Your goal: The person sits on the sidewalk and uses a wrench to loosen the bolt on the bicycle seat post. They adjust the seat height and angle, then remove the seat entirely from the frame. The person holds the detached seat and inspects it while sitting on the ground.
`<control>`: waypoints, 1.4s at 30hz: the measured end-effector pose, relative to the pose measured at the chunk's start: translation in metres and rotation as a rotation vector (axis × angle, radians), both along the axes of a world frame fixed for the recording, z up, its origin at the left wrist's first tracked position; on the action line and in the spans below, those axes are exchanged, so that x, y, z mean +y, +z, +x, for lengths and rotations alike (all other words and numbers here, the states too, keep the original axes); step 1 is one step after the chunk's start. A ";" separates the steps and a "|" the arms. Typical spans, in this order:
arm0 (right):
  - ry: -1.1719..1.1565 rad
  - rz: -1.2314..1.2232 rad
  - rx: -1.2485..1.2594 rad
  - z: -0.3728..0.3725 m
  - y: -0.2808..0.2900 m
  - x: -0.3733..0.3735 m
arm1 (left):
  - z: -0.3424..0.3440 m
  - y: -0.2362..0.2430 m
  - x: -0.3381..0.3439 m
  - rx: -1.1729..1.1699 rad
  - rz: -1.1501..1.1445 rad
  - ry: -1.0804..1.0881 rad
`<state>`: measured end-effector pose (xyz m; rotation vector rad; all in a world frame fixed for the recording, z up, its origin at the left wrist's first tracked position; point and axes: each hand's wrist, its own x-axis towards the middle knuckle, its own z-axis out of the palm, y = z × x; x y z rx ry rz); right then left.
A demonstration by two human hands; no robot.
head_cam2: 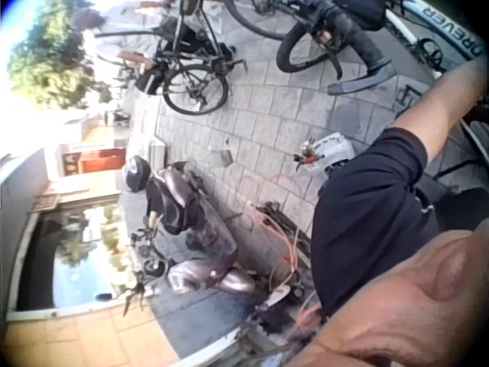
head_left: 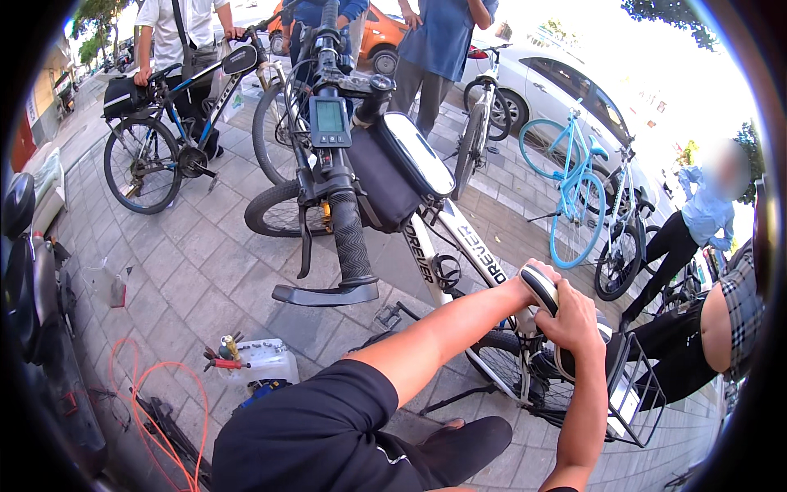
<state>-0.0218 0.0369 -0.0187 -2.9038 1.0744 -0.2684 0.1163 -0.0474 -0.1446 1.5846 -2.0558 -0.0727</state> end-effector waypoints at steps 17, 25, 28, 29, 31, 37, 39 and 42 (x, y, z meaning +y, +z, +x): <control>-0.107 -0.300 -0.184 -0.148 -0.001 0.022 | 0.031 0.027 0.144 0.417 -0.381 0.135; -0.197 -0.221 -0.218 -0.132 -0.053 0.058 | 0.028 0.006 0.133 1.842 0.214 -0.359; -0.166 -0.292 -0.175 -0.134 -0.047 0.048 | 0.017 0.015 0.116 1.969 0.205 -0.436; -0.166 -0.280 -0.159 -0.134 -0.044 0.043 | 0.011 0.016 0.118 1.955 0.170 -0.421; -0.181 -0.223 -0.132 -0.131 -0.039 0.039 | 0.002 0.020 0.125 1.926 0.099 -0.395; -0.289 0.143 -0.379 -0.129 -0.029 0.027 | -0.004 0.013 0.119 1.899 0.000 -0.381; -0.404 0.115 -0.346 -0.128 -0.026 0.025 | -0.006 0.013 0.119 1.875 -0.018 -0.391; -0.399 -0.013 -0.104 -0.117 -0.002 0.028 | -0.001 0.002 0.122 1.702 -0.073 -0.307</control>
